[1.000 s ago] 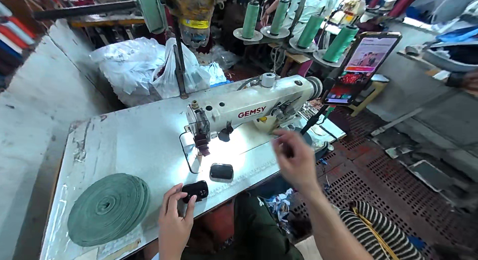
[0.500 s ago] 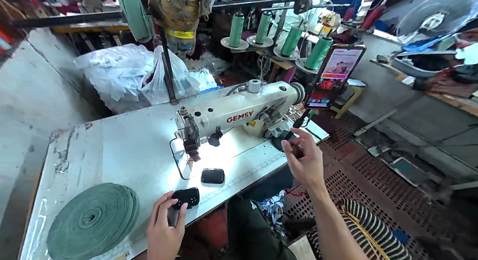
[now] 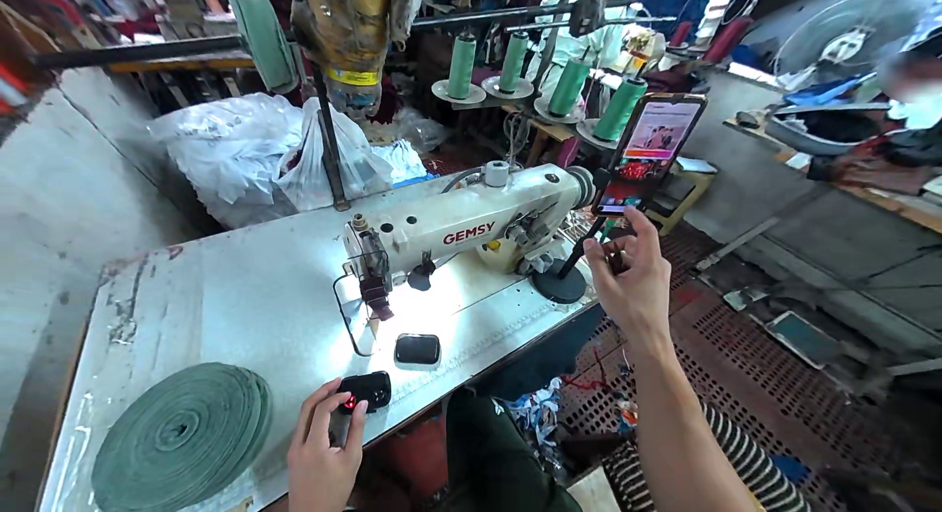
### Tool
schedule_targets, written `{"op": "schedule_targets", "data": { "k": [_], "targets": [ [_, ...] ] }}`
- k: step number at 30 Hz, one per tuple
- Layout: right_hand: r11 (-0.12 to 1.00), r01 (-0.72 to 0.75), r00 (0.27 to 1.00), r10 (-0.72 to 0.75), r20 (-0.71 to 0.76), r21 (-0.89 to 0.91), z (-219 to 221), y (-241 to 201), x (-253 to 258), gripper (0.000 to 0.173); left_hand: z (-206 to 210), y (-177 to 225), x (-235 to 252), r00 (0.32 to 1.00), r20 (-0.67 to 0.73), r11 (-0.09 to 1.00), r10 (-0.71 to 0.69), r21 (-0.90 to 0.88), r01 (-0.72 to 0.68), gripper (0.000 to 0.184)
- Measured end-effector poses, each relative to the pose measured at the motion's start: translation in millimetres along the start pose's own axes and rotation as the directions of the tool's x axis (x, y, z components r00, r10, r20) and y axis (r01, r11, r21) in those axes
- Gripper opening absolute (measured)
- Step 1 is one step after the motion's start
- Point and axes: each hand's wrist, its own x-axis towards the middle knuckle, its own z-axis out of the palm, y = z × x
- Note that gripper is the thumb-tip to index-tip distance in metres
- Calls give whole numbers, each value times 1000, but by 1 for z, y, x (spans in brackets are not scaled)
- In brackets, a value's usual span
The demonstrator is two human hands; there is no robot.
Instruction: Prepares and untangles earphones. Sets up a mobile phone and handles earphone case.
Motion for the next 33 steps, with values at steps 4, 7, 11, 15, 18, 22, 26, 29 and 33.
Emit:
{"op": "schedule_targets", "data": {
  "k": [4, 7, 11, 15, 18, 22, 26, 29, 33],
  "targets": [
    [999, -44, 999, 44, -17, -13, -8, 4, 21, 70, 0, 0, 1, 1000, -1, 1000, 4, 3, -4, 32],
    [996, -92, 995, 91, -30, -18, -15, 3, 38, 71, 0, 0, 1, 1000, 0, 1000, 14, 1, -14, 33],
    [994, -105, 994, 105, -40, -14, -20, 2, 51, 68, 0, 0, 1, 1000, -8, 1000, 10, -2, -10, 33],
    [992, -126, 991, 125, -36, -23, -19, 2, 54, 70, 0, 0, 0, 1000, -13, 1000, 10, -1, -10, 33],
    [991, -128, 992, 127, -26, -47, -21, 2, 54, 71, 1, 0, 0, 1000, -16, 1000, 11, -1, -11, 32],
    [996, -77, 997, 76, -22, -34, -22, 0, 45, 68, 0, 0, -2, 1000, -18, 1000, -7, 7, 7, 33],
    [998, -58, 998, 57, -25, -25, -22, -1, 42, 68, 0, 0, -2, 1000, -14, 1000, -8, 5, 8, 34],
    [997, -68, 998, 67, -17, -35, -22, -3, 46, 69, -1, 0, -2, 1000, -14, 1000, 0, 7, 0, 33],
    [993, -114, 992, 112, -50, -41, -20, -3, 51, 67, 0, 0, -2, 1000, -21, 1000, 6, 5, -6, 32]
  ]
}}
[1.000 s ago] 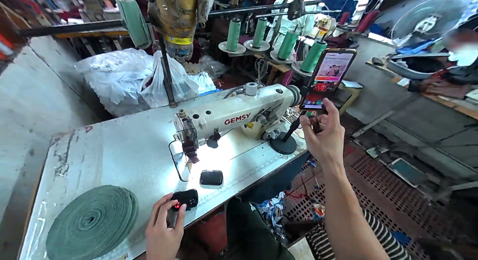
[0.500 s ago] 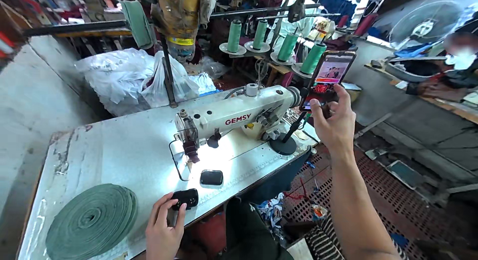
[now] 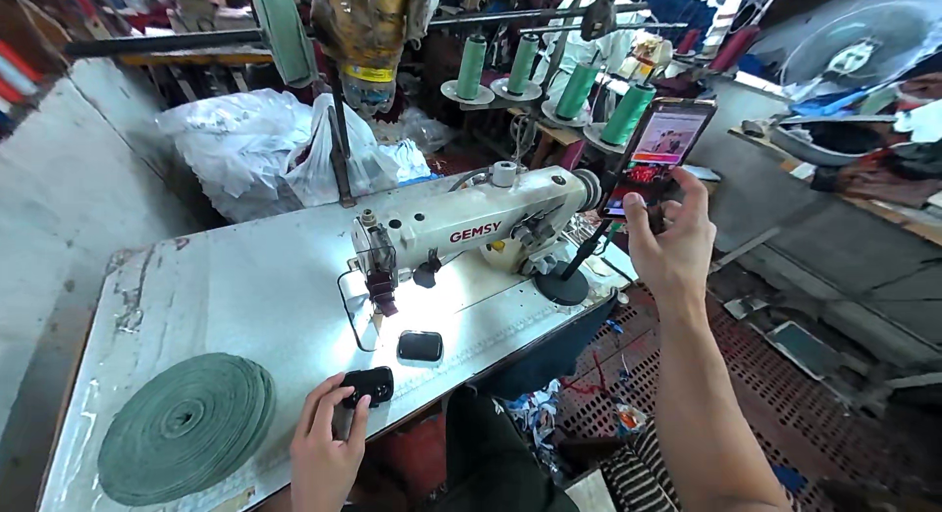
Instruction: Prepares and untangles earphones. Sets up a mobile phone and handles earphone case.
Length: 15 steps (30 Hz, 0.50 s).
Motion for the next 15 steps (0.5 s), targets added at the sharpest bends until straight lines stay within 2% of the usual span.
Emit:
{"op": "schedule_targets", "data": {
  "k": [3, 9, 12, 15],
  "targets": [
    [999, -20, 1000, 21, 18, -31, 3, 4, 3, 70, -1, 0, 0, 1000, 3, 1000, 4, -4, -4, 33],
    [991, 135, 991, -134, 12, -25, -3, 10, -23, 66, -1, 1, 1, 1000, 13, 1000, -16, -11, 16, 34],
    [979, 200, 973, -205, 105, 48, 7, 3, -63, 59, -4, 3, 1, 999, 24, 999, -44, -26, 45, 34],
    [970, 198, 927, -233, 295, 142, 29, -7, -119, 58, -7, 2, -1, 996, 50, 995, -76, -58, 79, 33]
  ]
}}
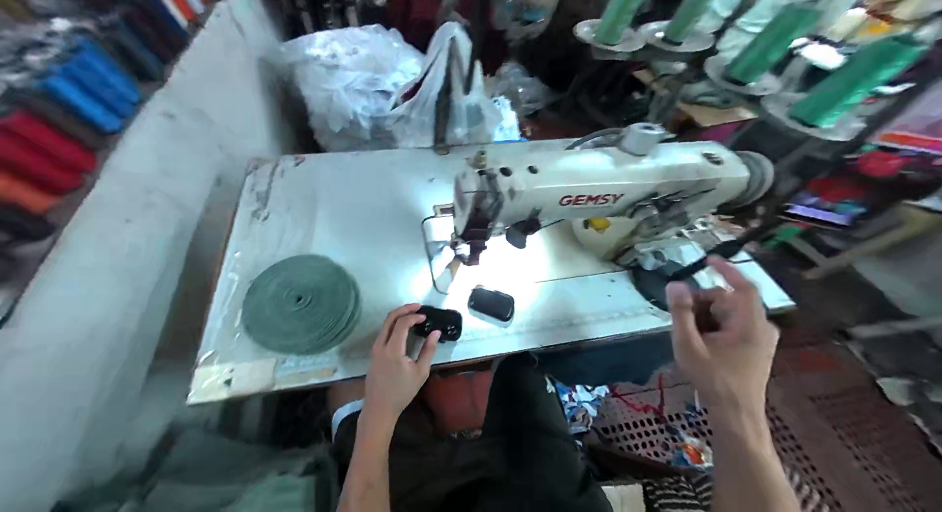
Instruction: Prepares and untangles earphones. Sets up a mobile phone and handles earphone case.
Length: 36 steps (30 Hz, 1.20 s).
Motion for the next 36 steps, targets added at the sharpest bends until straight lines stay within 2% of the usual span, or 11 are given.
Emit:
{"op": "schedule_targets", "data": {
  "k": [4, 8, 17, 26, 36],
  "targets": [
    [991, -20, 976, -10, 216, 134, 51, -10, -54, 54, -2, -1, 0, 999, 35, 999, -19, -25, 20, 33],
    [973, -21, 962, -44, 270, 232, 76, -16, -79, 46, -6, -1, 5, 995, 96, 1000, -11, -4, 12, 32],
    [976, 22, 952, -87, 294, 219, 82, -10, -85, 35, -19, 19, 18, 959, 248, 974, -138, 207, 87, 34],
    [971, 25, 941, -102, 322, 236, 88, -16, -92, 34, -17, 20, 24, 949, 291, 957, -123, 287, 36, 34],
    [966, 45, 937, -129, 325, 254, 94, -19, -94, 34, -17, 16, 22, 954, 284, 962, -95, 272, 15, 41]
  ]
}}
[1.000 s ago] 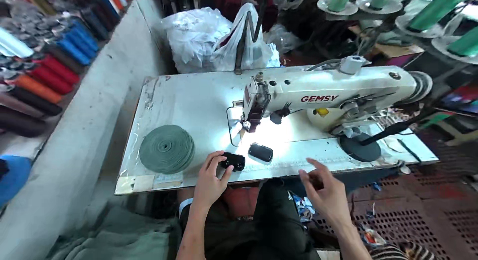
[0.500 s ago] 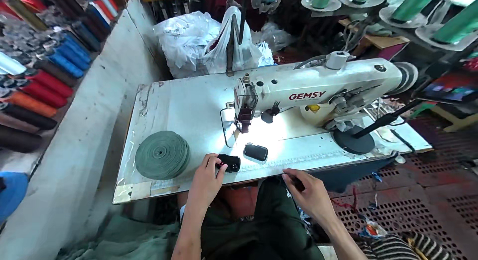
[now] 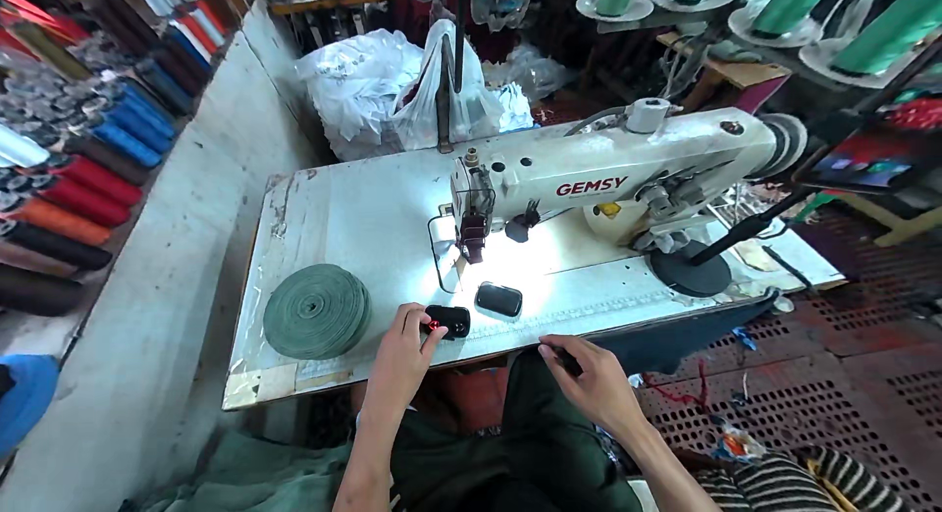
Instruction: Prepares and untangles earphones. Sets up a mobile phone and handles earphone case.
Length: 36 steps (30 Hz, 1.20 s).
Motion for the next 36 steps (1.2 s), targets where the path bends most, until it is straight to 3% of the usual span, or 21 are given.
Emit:
{"op": "schedule_targets", "data": {
  "k": [17, 22, 27, 30, 36],
  "targets": [
    [998, 43, 997, -45, 55, 45, 11, -24, 13, 32, 0, -2, -4, 999, 1, 996, -48, -80, 48, 48],
    [992, 88, 988, -99, 119, 94, 32, -58, 42, 32, -3, -3, -5, 998, 50, 993, -46, -105, 51, 43],
    [995, 40, 973, -61, 223, 97, 53, -71, 66, 41, -1, -3, -3, 999, 29, 997, 17, -73, -15, 32],
    [998, -8, 936, -16, 351, 68, 53, -76, 72, 48, -3, -4, 0, 998, 61, 999, 22, -24, -20, 32],
    [995, -48, 911, 9, 412, 86, 45, -73, 72, 50, -11, -7, 20, 988, 121, 995, 91, 36, -96, 32]
  ]
}}
